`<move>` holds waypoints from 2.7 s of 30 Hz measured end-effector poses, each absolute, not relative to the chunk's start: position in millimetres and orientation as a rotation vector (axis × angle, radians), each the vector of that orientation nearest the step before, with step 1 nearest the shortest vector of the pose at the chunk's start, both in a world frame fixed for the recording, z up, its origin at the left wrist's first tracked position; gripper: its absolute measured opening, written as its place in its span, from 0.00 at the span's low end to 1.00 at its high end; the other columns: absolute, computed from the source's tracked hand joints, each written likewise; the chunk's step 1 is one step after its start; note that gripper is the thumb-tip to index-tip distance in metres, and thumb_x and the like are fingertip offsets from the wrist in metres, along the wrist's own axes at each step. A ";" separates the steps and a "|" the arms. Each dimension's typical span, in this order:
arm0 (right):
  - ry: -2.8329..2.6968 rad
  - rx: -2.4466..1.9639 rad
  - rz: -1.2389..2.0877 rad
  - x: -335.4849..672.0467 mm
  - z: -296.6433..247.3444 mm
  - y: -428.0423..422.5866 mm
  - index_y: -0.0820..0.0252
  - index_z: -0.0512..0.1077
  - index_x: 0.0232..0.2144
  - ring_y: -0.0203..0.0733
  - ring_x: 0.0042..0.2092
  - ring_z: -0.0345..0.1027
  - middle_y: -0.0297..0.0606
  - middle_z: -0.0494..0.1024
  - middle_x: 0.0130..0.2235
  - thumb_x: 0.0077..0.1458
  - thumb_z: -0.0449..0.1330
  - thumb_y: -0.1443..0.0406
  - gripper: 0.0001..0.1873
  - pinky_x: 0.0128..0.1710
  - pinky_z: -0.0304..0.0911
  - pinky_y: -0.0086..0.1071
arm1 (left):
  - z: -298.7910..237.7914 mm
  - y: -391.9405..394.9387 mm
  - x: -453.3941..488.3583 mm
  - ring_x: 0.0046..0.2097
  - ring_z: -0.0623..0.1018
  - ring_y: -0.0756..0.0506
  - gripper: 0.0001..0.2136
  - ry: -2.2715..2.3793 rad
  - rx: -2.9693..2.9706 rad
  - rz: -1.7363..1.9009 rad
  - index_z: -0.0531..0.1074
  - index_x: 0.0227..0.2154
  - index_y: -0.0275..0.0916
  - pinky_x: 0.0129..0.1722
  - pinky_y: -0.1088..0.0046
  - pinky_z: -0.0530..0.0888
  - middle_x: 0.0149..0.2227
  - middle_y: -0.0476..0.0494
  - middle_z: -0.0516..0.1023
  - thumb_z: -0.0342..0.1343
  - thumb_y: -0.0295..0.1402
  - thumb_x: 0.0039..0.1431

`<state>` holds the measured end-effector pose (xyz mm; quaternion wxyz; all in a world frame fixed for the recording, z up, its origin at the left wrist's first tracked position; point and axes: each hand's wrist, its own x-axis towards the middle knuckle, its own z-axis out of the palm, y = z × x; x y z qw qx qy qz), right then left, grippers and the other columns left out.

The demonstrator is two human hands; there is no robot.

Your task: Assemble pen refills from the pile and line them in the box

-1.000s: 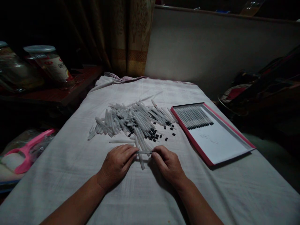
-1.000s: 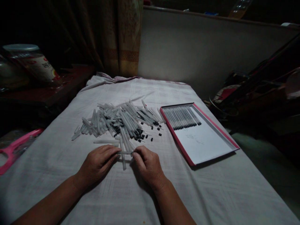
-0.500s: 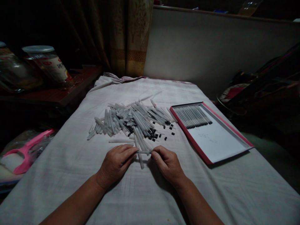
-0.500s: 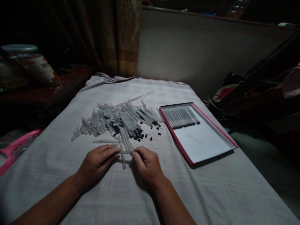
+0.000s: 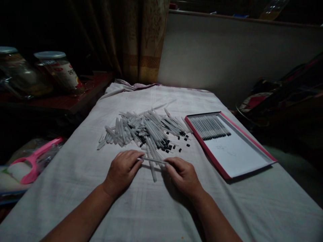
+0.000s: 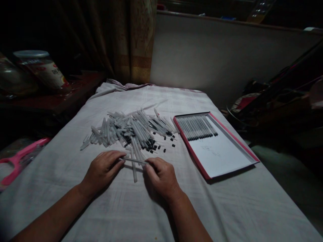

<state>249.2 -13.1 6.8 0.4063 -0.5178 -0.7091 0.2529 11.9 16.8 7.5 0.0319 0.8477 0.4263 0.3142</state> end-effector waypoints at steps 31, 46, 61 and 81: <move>-1.513 -1.328 0.655 247.4 15.0 -17.5 0.61 0.79 0.32 0.39 0.26 0.72 0.36 0.78 0.24 0.54 0.57 0.64 0.11 0.27 0.68 0.28 | 12.3 20.5 18.0 0.39 0.80 0.44 0.20 1.124 1.016 1.091 0.62 0.39 0.41 0.26 0.76 0.72 0.45 0.38 0.80 0.58 0.50 0.55; -1.521 -1.305 0.712 242.0 14.7 -20.0 0.59 0.79 0.34 0.39 0.27 0.73 0.37 0.80 0.27 0.55 0.57 0.64 0.11 0.29 0.69 0.30 | 15.3 14.1 27.6 0.38 0.81 0.45 0.21 1.112 0.963 1.067 0.65 0.38 0.40 0.25 0.78 0.71 0.46 0.37 0.80 0.60 0.52 0.53; -1.694 -1.314 0.853 240.5 8.9 -17.3 0.58 0.80 0.40 0.46 0.39 0.78 0.42 0.84 0.39 0.57 0.58 0.62 0.13 0.39 0.73 0.36 | 18.7 8.5 35.9 0.34 0.80 0.47 0.22 1.118 0.880 1.089 0.67 0.38 0.39 0.22 0.79 0.70 0.46 0.38 0.80 0.62 0.52 0.50; -1.763 -1.295 0.787 237.7 3.6 -14.7 0.58 0.80 0.38 0.45 0.36 0.78 0.42 0.84 0.36 0.60 0.55 0.63 0.14 0.37 0.71 0.34 | 15.0 11.6 32.9 0.17 0.68 0.55 0.23 1.280 0.947 0.984 0.74 0.33 0.34 0.13 0.82 0.63 0.24 0.48 0.76 0.67 0.49 0.42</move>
